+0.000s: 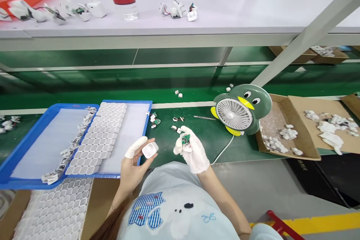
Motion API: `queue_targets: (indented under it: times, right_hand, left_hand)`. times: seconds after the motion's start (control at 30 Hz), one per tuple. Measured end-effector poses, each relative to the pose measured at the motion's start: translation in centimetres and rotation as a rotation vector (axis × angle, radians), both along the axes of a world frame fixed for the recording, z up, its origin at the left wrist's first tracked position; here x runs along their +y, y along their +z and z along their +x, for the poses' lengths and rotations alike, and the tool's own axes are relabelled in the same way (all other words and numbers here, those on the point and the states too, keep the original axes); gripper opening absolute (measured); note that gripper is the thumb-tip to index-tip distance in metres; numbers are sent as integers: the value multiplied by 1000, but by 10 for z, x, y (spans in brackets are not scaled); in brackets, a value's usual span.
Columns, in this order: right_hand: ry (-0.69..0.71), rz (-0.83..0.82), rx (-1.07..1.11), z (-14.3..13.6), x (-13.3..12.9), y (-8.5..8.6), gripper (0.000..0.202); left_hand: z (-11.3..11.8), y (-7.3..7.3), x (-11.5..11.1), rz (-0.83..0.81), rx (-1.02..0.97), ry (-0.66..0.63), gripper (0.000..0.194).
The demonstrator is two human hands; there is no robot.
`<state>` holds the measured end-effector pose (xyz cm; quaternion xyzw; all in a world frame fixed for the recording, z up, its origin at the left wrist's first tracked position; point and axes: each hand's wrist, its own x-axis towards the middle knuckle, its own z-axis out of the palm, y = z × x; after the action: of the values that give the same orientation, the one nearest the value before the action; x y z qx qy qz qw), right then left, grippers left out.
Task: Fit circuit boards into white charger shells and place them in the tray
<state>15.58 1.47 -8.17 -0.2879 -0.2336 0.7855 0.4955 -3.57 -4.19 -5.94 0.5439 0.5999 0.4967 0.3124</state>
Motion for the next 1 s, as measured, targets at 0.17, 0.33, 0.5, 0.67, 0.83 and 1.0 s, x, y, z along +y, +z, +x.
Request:
queue_targets:
  times: [0.17,0.33,0.5,0.67,0.83,1.0]
  right_hand:
    - [30,170,-88,9,0,28,44]
    - [-4,287,-310,12,2,51,29]
    - [-28,500,-586,15,-7,53,36]
    - [-137,860,-953,11,-12,60,75]
    - [-154,1279,-1225,9,-7,72,74]
    - [-67,1438,-1345,9,-4,75,74]
  left_hand:
    - [5,11,5,59,43,-61,55]
    - [10,27,9,177,177,-160,51]
    - [11,34,12,312,281,-166,55]
    - [7,33,10,339,309,-146,53]
    - [6,33,5,239,281,-151,55]
    - [5,32,1,180,287,-106,45]
